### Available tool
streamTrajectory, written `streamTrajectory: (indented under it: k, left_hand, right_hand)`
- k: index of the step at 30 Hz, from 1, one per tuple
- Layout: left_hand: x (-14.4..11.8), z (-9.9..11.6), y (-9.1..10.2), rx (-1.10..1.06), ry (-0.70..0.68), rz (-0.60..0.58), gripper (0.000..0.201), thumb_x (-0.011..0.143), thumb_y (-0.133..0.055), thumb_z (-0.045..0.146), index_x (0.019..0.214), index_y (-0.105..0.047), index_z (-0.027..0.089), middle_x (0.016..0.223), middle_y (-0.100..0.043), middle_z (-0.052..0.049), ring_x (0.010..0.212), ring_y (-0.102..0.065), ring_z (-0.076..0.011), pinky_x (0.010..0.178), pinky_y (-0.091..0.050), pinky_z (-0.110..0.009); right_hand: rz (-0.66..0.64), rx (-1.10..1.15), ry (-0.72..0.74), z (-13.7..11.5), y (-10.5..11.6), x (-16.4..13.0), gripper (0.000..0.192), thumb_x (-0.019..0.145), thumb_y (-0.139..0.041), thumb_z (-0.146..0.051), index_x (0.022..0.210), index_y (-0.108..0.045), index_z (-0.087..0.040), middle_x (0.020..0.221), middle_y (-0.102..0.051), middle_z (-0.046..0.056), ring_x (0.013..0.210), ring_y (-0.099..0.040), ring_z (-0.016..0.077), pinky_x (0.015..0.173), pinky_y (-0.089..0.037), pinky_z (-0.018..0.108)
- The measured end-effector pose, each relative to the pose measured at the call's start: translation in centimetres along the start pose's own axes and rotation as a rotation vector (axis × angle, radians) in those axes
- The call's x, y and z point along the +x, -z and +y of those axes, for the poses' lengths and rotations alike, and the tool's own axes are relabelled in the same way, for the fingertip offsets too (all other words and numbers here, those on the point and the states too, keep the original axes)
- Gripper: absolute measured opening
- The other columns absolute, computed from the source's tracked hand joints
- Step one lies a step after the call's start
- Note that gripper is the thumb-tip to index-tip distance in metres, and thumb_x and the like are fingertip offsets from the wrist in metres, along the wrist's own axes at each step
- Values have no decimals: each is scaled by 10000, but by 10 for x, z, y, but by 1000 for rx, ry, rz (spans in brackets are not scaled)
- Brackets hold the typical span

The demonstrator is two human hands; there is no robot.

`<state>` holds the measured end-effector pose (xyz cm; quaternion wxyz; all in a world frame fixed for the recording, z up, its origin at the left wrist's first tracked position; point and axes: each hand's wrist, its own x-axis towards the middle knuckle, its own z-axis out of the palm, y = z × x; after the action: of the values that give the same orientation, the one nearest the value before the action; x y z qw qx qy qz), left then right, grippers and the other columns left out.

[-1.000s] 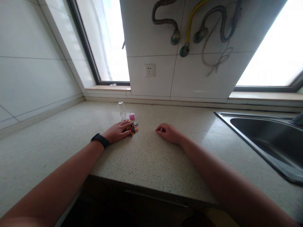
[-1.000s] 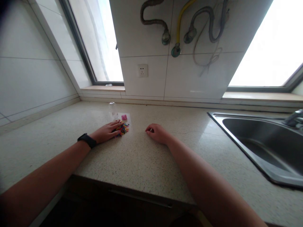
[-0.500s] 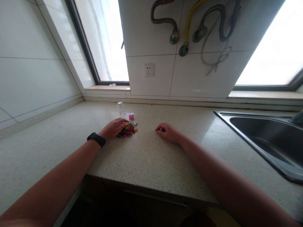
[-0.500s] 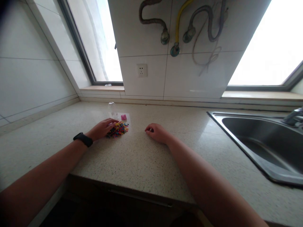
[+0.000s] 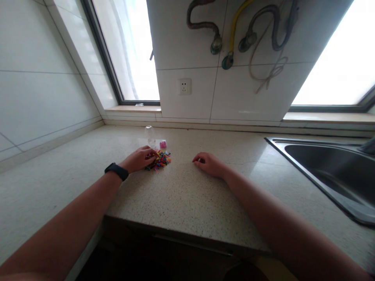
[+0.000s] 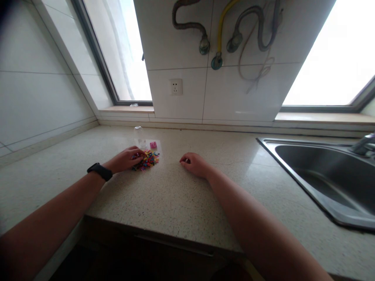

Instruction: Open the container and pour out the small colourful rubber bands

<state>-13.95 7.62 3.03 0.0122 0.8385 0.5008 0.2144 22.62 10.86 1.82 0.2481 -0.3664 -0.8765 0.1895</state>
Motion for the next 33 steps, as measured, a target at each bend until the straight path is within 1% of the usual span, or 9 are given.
streamTrajectory:
  k: [3, 5, 10, 15, 21, 28, 33]
  left_hand:
    - [0, 5, 4, 27, -17, -37, 426, 918, -515, 458, 1245, -614, 204, 1150, -555, -88, 1036, -550, -192, 969, -424, -330]
    - [0, 7, 5, 44, -20, -60, 473, 912, -517, 480, 1300, -587, 218, 1176, -546, -94, 1066, -540, -205, 991, -411, -343]
    - [0, 12, 5, 79, -10, -120, 520, 887, -528, 506, 1329, -578, 237, 1201, -523, -113, 1072, -534, -237, 1011, -395, -385]
    - [0, 14, 5, 66, 20, -143, 530, 876, -537, 519, 1324, -569, 238, 1190, -532, -108, 1010, -560, -221, 966, -423, -366]
    - [2, 8, 1, 57, 77, -125, 464, 844, -567, 475, 1239, -608, 235, 1166, -558, -82, 940, -583, -201, 899, -448, -338]
    - [3, 10, 3, 81, 56, -81, 359, 838, -557, 432, 1106, -640, 208, 1069, -595, -68, 897, -581, -192, 839, -449, -318]
    - [3, 13, 6, 93, 73, -46, 259, 819, -574, 386, 969, -649, 189, 935, -620, -47, 821, -566, -179, 748, -434, -302]
  right_hand:
    - [0, 2, 0, 0, 0, 0, 199, 862, -583, -245, 985, -696, -138, 958, -651, 71, 829, -573, 126, 767, -423, 243]
    - [0, 5, 2, 1, 0, 0, 199, 861, -582, -247, 986, -695, -140, 957, -651, 69, 826, -572, 126, 762, -423, 244]
    - [-4, 13, -2, 2, -1, 1, 205, 860, -578, -252, 989, -694, -143, 954, -651, 73, 813, -570, 126, 752, -421, 244]
    - [-7, 13, -6, 0, -1, 1, 208, 859, -576, -249, 990, -696, -141, 951, -652, 69, 813, -569, 123, 746, -421, 238]
    - [-4, 16, -2, -1, -2, 1, 203, 856, -576, -240, 985, -694, -137, 951, -651, 74, 811, -568, 125, 750, -424, 241]
    - [-7, 17, -2, 1, -2, 2, 204, 860, -577, -245, 992, -694, -141, 960, -653, 74, 824, -575, 128, 763, -429, 246]
    - [-12, 18, -12, 1, -2, 1, 202, 856, -584, -241, 993, -698, -143, 952, -654, 67, 812, -574, 123, 752, -433, 242]
